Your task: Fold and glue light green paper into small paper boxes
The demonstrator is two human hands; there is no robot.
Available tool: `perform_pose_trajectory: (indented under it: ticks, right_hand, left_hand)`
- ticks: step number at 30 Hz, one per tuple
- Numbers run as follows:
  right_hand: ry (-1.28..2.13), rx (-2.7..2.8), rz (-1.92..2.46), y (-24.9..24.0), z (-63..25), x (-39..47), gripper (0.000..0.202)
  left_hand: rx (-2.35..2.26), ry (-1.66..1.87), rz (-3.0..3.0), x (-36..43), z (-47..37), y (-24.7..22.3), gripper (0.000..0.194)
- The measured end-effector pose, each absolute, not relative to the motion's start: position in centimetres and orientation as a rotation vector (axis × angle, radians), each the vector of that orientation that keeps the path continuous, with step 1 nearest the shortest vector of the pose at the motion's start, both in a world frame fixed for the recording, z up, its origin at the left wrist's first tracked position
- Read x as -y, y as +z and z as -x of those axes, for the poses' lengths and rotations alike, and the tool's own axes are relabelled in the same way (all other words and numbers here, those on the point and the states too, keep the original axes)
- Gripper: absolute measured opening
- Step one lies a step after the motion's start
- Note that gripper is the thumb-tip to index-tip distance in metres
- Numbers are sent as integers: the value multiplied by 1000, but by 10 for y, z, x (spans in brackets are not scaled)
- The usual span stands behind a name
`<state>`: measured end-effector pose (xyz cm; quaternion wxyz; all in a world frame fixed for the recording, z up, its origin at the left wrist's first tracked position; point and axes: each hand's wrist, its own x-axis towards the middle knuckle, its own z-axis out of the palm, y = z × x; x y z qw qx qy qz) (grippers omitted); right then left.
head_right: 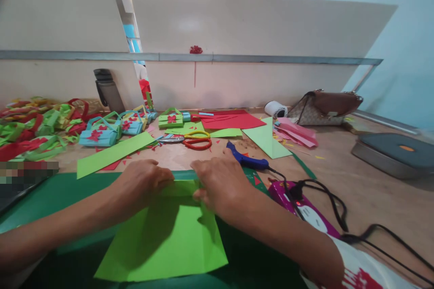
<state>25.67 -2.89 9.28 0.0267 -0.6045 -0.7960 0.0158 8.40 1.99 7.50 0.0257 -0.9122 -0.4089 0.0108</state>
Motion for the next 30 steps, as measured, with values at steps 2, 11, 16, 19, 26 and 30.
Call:
perform_pose_trajectory:
  ticks: [2,11,16,19,26,30]
  right_hand:
    - [133,2455,1842,97,-264,30,30]
    - [49,2482,1925,88,-262,25,16]
    - [4,2534,1939,84,-260,22,17]
    - [-29,2532,1949,82,-259,23,18]
    - [-30,2510,2012,82,-256,26,20]
    - [-76,2516,2000,80,-255,27,16]
  left_hand:
    - [1284,23,2823,-21,-81,72,29]
    - [1196,-11,2899,-26,-77,53,29]
    - [1128,-29,2899,-27,-76,50,29]
    - [1104,9,2902,-26,-76,51,22]
    - [1081,18,2991,-23,-80,51,33]
    - [1142,-7,3051,-23,-83,53,27]
